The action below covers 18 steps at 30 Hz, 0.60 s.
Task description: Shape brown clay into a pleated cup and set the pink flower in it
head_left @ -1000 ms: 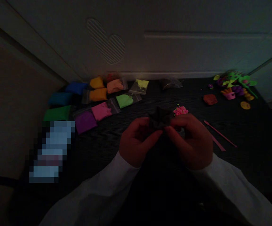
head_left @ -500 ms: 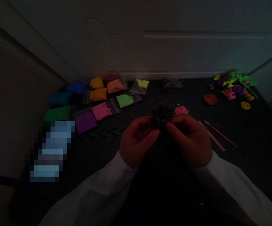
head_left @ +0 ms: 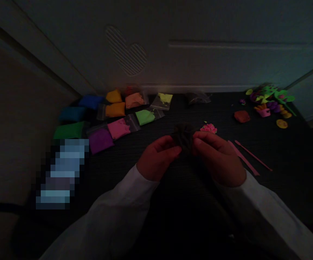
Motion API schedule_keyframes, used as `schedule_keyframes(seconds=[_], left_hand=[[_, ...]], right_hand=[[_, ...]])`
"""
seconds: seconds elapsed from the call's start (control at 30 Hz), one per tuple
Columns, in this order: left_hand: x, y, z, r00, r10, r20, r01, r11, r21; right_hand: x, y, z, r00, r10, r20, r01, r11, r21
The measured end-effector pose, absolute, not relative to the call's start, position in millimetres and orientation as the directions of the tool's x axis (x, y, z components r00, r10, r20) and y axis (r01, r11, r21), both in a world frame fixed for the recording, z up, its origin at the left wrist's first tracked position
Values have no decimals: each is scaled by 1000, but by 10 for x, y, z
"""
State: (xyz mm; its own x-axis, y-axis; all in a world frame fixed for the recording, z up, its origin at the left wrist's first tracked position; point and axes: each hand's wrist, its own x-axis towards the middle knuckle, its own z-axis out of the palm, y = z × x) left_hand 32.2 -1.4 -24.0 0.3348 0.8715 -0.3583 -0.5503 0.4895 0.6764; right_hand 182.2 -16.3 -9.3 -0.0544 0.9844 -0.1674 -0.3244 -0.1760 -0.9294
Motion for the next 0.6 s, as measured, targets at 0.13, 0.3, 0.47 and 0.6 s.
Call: schedule_keyframes(seconds=[0.13, 0.3, 0.47, 0.6], left_hand=[[313, 3, -259, 327, 884, -334, -581, 467, 667], [299, -9, -279, 436, 863, -254, -520, 472, 712], [270, -16, -343, 563, 812, -157, -436, 452, 778], [254, -20, -388, 597, 789, -144, -348, 417, 840]], right_hand=[[1822, -176, -85, -100, 985, -139, -267, -161, -950], [1840, -168, -114, -65, 995, -80, -111, -86, -990], [1810, -186, -84, -161, 984, -73, -117, -92, -989], [1769, -220, -72, -239, 966, -96, -80, -118, -990]])
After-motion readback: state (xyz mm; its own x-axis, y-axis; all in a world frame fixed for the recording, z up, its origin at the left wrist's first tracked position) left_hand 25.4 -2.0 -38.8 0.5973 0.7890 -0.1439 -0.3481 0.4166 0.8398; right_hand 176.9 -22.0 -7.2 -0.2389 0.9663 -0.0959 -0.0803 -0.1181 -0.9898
